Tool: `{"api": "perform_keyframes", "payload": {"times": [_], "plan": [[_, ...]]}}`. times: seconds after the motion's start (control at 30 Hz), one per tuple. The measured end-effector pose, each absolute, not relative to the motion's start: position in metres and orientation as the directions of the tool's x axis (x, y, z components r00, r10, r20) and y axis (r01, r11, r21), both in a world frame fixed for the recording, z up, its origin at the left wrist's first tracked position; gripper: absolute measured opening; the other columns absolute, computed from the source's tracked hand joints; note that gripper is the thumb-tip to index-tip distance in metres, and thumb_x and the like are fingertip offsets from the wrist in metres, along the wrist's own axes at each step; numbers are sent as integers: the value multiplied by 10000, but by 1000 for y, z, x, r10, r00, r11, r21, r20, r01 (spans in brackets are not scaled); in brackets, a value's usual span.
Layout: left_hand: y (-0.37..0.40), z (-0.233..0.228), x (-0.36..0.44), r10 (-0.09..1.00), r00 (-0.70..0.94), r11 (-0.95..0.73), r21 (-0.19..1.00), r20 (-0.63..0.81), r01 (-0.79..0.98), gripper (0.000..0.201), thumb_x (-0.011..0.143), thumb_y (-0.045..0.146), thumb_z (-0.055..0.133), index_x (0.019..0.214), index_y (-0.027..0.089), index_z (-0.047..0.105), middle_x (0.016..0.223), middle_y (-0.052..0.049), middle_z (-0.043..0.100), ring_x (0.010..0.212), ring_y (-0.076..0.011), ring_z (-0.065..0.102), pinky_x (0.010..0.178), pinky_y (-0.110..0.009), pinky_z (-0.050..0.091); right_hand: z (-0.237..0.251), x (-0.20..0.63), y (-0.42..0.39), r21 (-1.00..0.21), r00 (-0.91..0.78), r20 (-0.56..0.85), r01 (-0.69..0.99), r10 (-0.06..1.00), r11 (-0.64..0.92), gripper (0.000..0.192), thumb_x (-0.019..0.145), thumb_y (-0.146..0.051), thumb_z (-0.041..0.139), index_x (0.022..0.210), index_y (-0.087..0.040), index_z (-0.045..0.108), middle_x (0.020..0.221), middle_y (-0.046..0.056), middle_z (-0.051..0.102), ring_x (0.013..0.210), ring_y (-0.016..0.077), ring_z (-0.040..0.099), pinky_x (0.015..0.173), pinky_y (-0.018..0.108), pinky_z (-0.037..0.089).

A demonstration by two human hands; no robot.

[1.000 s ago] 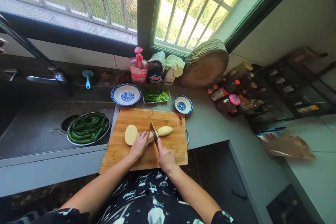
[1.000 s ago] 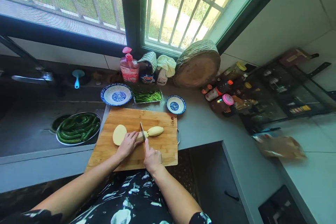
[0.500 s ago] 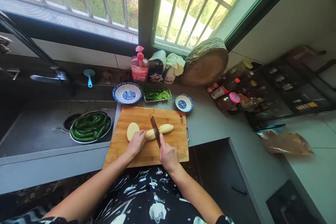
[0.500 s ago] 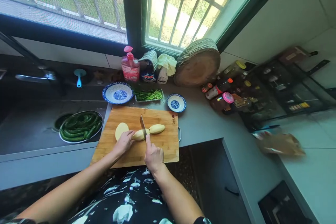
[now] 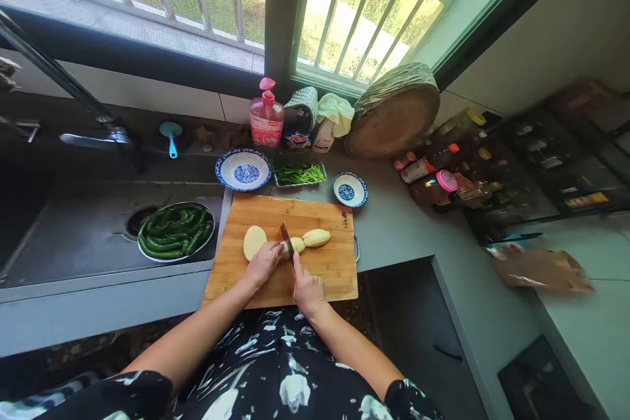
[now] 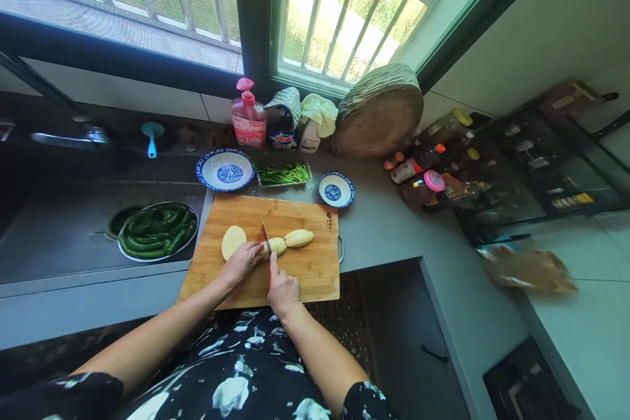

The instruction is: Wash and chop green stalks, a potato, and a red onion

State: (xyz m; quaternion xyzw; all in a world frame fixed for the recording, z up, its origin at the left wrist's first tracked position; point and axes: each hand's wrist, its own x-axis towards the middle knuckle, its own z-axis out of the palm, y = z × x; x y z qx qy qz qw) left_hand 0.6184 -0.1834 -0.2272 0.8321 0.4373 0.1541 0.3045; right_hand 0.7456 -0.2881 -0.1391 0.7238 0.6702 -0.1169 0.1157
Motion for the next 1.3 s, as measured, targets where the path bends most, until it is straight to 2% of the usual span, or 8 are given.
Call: {"api": "perform_keyframes", "payload": {"times": [0.27, 0.33, 0.4, 0.5, 0.67, 0.87, 1.1, 1.3], "plan": [[-172, -204, 608, 816, 569, -400, 610, -103, 684, 265, 797, 236, 530, 1040, 163, 608, 1089, -109, 624, 1047, -241, 553, 924, -361, 428, -135, 775, -294, -118, 83, -154, 988, 985, -102, 638, 882, -201, 406, 1471, -203, 161, 794, 56, 693, 643, 155, 639, 595, 210, 466], [-163, -198, 595, 895, 433, -311, 547, -105, 777, 330, 811, 286, 513, 1102, 144, 578, 1143, -138, 591, 1097, -266, 520, 951, -377, 397, -124, 772, -296, -133, 77, -115, 987, 990, -92, 612, 888, -201, 386, 1467, -192, 188, 795, 64, 690, 645, 158, 637, 597, 211, 468], [-157, -195, 584, 971, 187, -101, 449, -151, 888, 480, 791, 377, 534, 1183, 102, 516, 1166, -186, 554, 1129, -319, 485, 940, -419, 385, -117, 765, -298, -146, 63, -100, 986, 993, -77, 603, 884, -200, 387, 1462, -177, 214, 802, 74, 687, 648, 162, 639, 596, 215, 473], [-154, -193, 580, 959, -47, 152, 367, -279, 918, 710, 686, 476, 626, 1231, 60, 443, 1152, -226, 529, 1122, -372, 475, 883, -444, 400, -114, 753, -301, -150, 35, -136, 987, 990, -55, 608, 866, -180, 410, 1452, -156, 251, 810, 80, 690, 638, 166, 642, 588, 220, 480], [-151, -194, 592, 917, -145, 304, 414, -372, 858, 733, 593, 420, 716, 1199, 99, 456, 1129, -224, 522, 1057, -375, 525, 817, -438, 422, -123, 749, -306, -165, -30, -206, 986, 978, -5, 608, 840, -157, 435, 1434, -146, 301, 824, 75, 701, 637, 171, 648, 584, 229, 486], [-141, -190, 598, 883, -171, 383, 459, -437, 802, 522, 627, 361, 711, 1053, 130, 516, 1138, -215, 533, 1100, -370, 517, 821, -442, 430, -132, 759, -315, -228, -36, -148, 974, 988, 1, 592, 846, -157, 417, 1428, -133, 311, 806, 65, 700, 647, 169, 652, 585, 224, 478], [-138, -191, 590, 854, -100, 434, 592, -510, 679, 375, 610, 235, 741, 919, 146, 548, 979, -128, 661, 941, -264, 627, 779, -329, 467, -136, 781, -333, -273, -77, -90, 961, 993, 50, 566, 854, -166, 398, 1416, -134, 336, 814, 62, 704, 653, 166, 652, 582, 224, 467], [-132, -195, 552, 768, -252, 637, 745, -589, 198, 393, 502, 147, 803, 828, 139, 583, 787, -65, 683, 811, -228, 667, 737, -298, 513, -146, 774, -321, -275, -195, -166, 950, 967, 145, 584, 846, -171, 416, 1423, -170, 323, 854, 54, 701, 678, 165, 651, 601, 226, 476]]}}
